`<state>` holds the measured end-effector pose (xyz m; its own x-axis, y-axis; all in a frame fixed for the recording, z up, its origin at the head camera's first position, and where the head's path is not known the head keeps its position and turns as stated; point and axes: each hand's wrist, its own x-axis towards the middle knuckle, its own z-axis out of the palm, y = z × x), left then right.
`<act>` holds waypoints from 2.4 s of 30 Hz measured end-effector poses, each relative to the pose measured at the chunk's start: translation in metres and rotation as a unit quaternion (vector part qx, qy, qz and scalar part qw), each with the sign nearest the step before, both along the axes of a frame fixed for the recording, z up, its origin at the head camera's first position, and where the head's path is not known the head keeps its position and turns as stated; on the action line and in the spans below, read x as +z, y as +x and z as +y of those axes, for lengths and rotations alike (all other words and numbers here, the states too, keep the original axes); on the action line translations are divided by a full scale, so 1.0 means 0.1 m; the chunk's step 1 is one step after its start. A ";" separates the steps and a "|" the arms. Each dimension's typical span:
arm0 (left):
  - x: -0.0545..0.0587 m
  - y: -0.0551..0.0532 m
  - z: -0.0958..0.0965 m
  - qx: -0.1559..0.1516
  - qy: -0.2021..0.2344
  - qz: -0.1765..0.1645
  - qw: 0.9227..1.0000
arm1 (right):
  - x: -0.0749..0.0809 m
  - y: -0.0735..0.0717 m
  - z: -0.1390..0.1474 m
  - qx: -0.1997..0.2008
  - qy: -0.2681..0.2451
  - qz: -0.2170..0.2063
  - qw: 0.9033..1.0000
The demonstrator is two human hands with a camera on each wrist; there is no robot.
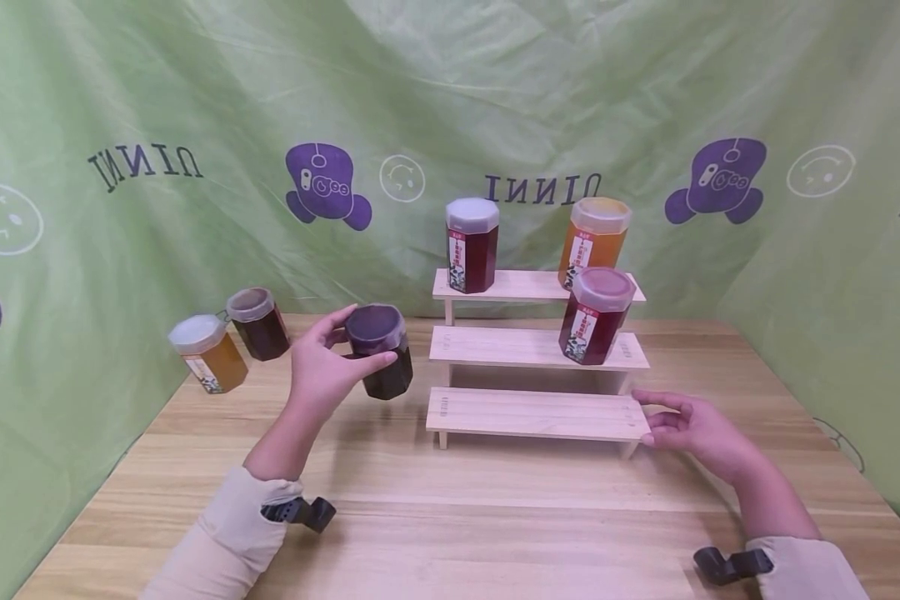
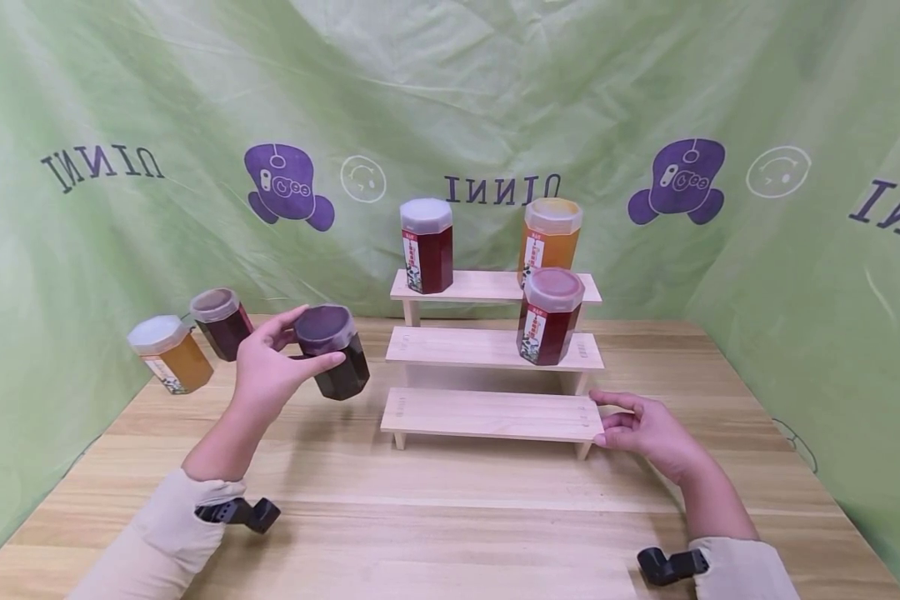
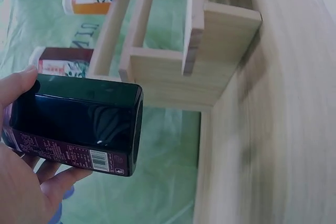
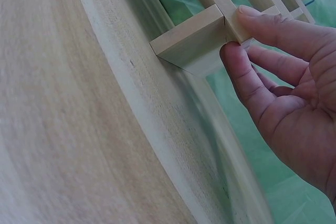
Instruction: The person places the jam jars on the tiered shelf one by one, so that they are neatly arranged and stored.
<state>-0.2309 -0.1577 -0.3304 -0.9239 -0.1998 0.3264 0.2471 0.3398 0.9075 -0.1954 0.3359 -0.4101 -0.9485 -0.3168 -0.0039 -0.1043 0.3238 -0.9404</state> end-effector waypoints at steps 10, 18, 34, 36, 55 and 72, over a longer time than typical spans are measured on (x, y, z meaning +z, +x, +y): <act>0.13 0.08 0.14 -0.026 -0.009 0.009 1.000 | -0.01 0.01 0.00 -0.002 0.003 -0.001 1.000; 0.23 0.09 0.29 -0.058 -0.010 0.018 0.998 | 0.00 0.02 0.00 -0.004 0.002 -0.003 1.000; 0.43 0.05 0.53 -0.097 -0.004 -0.017 0.995 | 0.00 0.01 0.01 -0.001 0.003 -0.002 1.000; 0.44 0.03 0.57 -0.097 -0.006 -0.017 0.995 | 0.01 0.01 0.01 0.000 0.004 -0.001 1.000; 0.38 -0.22 0.81 -0.124 -0.010 -0.010 0.992 | 0.02 0.02 0.00 -0.007 0.006 -0.006 1.000; 0.30 -0.48 0.91 -0.113 0.003 -0.009 0.994 | 0.00 0.01 0.01 -0.008 0.008 0.003 1.000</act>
